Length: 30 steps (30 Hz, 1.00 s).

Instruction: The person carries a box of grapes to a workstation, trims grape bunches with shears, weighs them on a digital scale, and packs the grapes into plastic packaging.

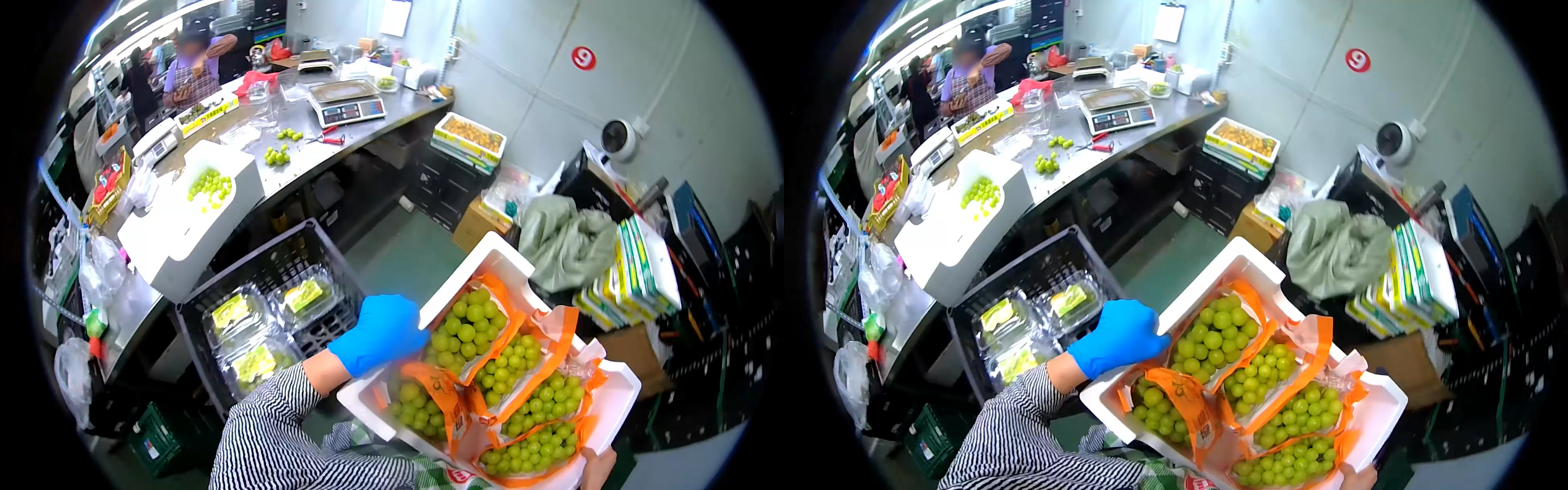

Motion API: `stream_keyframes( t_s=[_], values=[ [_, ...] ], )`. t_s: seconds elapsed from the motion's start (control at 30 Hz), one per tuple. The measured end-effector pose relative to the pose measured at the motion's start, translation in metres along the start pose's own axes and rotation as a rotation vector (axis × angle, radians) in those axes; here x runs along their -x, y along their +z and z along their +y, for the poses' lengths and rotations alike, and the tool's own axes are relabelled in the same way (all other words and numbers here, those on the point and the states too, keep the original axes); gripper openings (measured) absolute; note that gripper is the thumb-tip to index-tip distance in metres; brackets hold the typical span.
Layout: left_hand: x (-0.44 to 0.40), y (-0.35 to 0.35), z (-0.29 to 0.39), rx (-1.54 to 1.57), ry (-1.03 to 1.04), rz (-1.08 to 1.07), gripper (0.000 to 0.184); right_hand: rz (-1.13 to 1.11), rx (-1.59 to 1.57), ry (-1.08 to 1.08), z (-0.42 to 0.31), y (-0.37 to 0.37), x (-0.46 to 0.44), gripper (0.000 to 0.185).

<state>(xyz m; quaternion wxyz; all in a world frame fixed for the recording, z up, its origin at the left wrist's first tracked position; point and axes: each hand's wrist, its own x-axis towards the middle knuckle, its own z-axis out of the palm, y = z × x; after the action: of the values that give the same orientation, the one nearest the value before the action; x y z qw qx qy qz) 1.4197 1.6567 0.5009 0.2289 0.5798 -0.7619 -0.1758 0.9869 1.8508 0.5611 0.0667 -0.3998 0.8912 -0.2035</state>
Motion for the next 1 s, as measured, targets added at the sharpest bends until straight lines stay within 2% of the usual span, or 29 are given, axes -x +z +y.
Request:
stream_keyframes(
  t_s=[0.13,0.27,0.37,0.4,0.5,0.53,0.63,0.67,0.73,0.87,0.97,1.0],
  values=[
    [-0.083,-0.022,-0.013,0.024,-0.097,-0.035,0.032,-0.075,-0.037,-0.038,-0.071,0.015,-0.093,0.037],
    [-0.158,-0.026,-0.048,-0.033,-0.203,0.058,0.033,-0.124,0.015,-0.235,-0.150,0.054,-0.199,0.034],
    [-0.200,-0.037,-0.072,-0.082,-0.344,0.098,0.033,-0.285,-0.327,-0.363,-0.187,0.108,-0.319,0.035],
    [-0.214,-0.039,-0.081,-0.095,-0.397,0.130,0.034,-0.296,-0.350,-0.461,-0.208,0.129,-0.358,0.034],
    [-0.244,-0.049,-0.098,-0.121,-0.621,0.132,0.037,-0.123,-0.249,-0.561,-0.319,0.173,-0.398,0.032],
    [-0.241,-0.051,-0.108,-0.149,-0.666,0.149,0.038,-0.339,-0.260,-0.521,-0.354,0.179,-0.409,0.031],
    [-0.242,-0.057,-0.123,-0.177,-0.851,0.224,0.044,-0.399,-0.081,-0.844,-0.445,0.227,-0.470,0.032],
    [-0.243,-0.062,-0.126,-0.174,-0.913,0.252,0.044,-0.568,-0.136,-0.845,-0.476,0.250,-0.494,0.030],
    [-0.243,-0.068,-0.139,-0.218,-0.985,0.384,0.045,-0.656,-0.135,-0.940,-0.556,0.273,-0.489,0.029],
    [-0.242,-0.093,-0.165,-0.142,-1.209,0.462,0.045,-0.795,-0.123,-1.196,-0.683,0.335,-0.480,0.029],
    [-0.251,-0.112,-0.199,-0.206,-1.290,0.505,0.044,-0.918,-0.081,-1.178,-0.773,0.365,-0.446,0.028],
    [-0.247,-0.117,-0.213,-0.204,-1.304,0.543,0.043,-0.892,-0.146,-1.271,-0.787,0.392,-0.449,0.028]
  ],
)
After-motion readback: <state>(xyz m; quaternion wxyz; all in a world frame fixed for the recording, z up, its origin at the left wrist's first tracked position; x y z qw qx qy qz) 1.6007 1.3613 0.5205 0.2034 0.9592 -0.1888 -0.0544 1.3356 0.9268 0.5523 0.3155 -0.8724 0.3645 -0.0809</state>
